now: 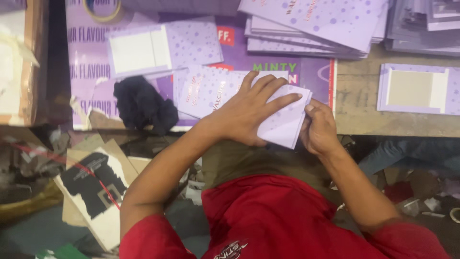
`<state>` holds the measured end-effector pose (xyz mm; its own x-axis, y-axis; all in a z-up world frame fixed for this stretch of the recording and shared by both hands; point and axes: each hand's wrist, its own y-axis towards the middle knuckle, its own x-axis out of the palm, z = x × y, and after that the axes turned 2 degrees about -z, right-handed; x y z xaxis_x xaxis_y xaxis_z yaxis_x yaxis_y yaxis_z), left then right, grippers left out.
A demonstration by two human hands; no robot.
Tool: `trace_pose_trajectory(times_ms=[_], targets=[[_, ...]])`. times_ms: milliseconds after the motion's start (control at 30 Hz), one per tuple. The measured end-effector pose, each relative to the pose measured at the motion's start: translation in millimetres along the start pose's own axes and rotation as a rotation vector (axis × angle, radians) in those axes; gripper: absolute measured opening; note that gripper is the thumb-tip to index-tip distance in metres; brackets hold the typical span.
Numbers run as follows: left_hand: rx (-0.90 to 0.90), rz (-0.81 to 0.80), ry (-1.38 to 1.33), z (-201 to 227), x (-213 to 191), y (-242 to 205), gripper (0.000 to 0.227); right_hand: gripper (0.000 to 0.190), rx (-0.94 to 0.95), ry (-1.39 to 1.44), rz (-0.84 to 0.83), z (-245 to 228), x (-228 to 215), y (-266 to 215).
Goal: The person folds purple printed paper sheets into small rectangular packets on a cluttered workbench. They repeatedly pick up a sheet, fold it, and stack the finished packets. A black cloth is used to wipe the surface between folds.
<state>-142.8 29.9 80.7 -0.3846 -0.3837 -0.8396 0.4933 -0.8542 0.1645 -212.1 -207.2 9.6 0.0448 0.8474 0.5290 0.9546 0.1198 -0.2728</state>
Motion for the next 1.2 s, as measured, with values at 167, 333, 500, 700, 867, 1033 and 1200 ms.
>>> trace_pose_trajectory(times_ms=[167, 333, 500, 700, 867, 1033, 1200], targets=[[0.134, 0.173, -0.166, -4.7, -8.0, -5.2, 0.112, 0.042, 0.023, 0.018, 0.074, 2.4, 10.5, -3.5], [0.117, 0.375, -0.359, 9.0, -40.7, -40.1, 0.113, 0.038, 0.034, -0.065, 0.115, -12.2, 6.0, -8.6], [0.025, 0.831, -0.498, 6.4, -91.3, -98.3, 0.116, 0.038, 0.031, -0.234, 0.236, -37.3, -39.1, -27.2], [0.142, 1.367, -0.559, -13.6, -110.4, -153.4, 0.12, 0.035, 0.003, -0.274, 0.28, -40.3, -91.4, -29.2], [-0.001, 1.753, -0.693, 0.4, -105.8, -141.3, 0.112, 0.044, -0.049, -0.154, 0.282, -38.1, -119.1, -38.0], [-0.331, 1.504, -0.03, 13.2, -33.5, -84.8, 0.054, 0.042, -0.15, -0.186, 0.335, -48.5, -120.5, -56.4], [-0.145, 0.922, 0.233, 27.1, 36.8, -43.7, 0.029, 0.047, -0.304, -0.219, 0.553, -70.6, -107.8, -84.0]])
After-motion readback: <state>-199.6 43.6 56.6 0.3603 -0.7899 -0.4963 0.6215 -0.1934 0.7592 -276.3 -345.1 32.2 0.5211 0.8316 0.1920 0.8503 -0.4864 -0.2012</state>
